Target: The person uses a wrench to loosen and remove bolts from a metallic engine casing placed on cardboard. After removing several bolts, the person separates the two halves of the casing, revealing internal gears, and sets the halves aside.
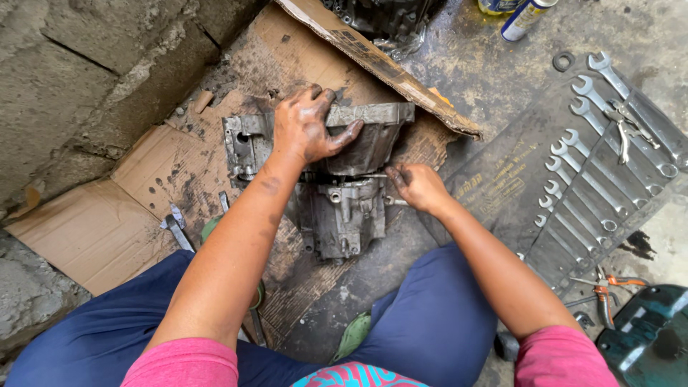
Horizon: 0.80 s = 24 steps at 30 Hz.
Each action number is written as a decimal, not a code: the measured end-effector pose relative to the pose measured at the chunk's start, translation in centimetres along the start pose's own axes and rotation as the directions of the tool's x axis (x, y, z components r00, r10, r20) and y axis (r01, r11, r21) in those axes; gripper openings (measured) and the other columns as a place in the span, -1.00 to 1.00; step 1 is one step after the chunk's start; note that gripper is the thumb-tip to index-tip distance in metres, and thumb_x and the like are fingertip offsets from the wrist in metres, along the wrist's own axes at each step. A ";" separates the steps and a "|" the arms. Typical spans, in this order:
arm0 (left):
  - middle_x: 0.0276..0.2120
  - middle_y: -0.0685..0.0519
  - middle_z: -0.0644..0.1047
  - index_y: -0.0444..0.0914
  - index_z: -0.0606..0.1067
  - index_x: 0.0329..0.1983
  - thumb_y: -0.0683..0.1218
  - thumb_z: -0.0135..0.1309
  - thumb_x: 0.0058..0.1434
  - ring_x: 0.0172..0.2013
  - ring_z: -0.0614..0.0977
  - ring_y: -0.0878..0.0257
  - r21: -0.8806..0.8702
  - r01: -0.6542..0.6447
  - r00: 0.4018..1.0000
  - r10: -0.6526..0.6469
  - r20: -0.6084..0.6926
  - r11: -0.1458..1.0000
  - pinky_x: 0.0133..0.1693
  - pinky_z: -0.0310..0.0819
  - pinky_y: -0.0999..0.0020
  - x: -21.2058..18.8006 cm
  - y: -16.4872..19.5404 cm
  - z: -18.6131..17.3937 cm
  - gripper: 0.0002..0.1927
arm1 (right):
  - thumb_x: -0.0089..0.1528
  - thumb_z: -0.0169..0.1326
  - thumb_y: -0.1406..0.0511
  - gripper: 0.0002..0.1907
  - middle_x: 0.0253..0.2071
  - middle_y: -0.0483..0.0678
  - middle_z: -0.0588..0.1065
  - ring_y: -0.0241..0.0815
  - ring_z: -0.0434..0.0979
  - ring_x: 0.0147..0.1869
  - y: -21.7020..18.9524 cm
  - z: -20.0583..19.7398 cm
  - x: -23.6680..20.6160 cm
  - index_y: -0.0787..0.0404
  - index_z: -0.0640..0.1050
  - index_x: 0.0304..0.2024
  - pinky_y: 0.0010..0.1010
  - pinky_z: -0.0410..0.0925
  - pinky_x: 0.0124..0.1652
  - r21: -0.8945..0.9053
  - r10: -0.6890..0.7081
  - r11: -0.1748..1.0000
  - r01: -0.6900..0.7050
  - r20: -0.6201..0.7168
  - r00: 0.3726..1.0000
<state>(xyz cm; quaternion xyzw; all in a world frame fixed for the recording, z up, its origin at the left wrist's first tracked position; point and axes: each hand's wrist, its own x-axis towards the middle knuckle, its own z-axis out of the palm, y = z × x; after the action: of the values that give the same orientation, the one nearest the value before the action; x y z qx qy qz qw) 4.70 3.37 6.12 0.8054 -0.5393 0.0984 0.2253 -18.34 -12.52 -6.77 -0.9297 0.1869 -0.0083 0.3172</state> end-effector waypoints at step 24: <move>-0.24 -0.11 0.60 -0.21 0.61 0.08 0.28 0.29 0.18 -0.19 0.65 -0.09 -0.084 -0.015 0.998 0.010 -0.058 0.996 -0.10 0.57 0.08 3.0 0.2 0.1 -0.42 | 0.36 -0.09 -0.01 -0.52 -0.34 0.27 0.56 0.38 0.55 -0.21 -1.2 -2.5 1.4 0.18 0.62 -0.34 0.14 0.41 -0.19 -0.102 0.153 0.983 -0.152 0.011 0.988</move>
<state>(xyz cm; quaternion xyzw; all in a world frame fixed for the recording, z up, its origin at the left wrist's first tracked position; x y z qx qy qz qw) 5.66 0.83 7.32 0.7885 -0.5414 0.1002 0.2739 -16.94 -13.56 -4.20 -0.9276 0.2547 0.0342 0.2711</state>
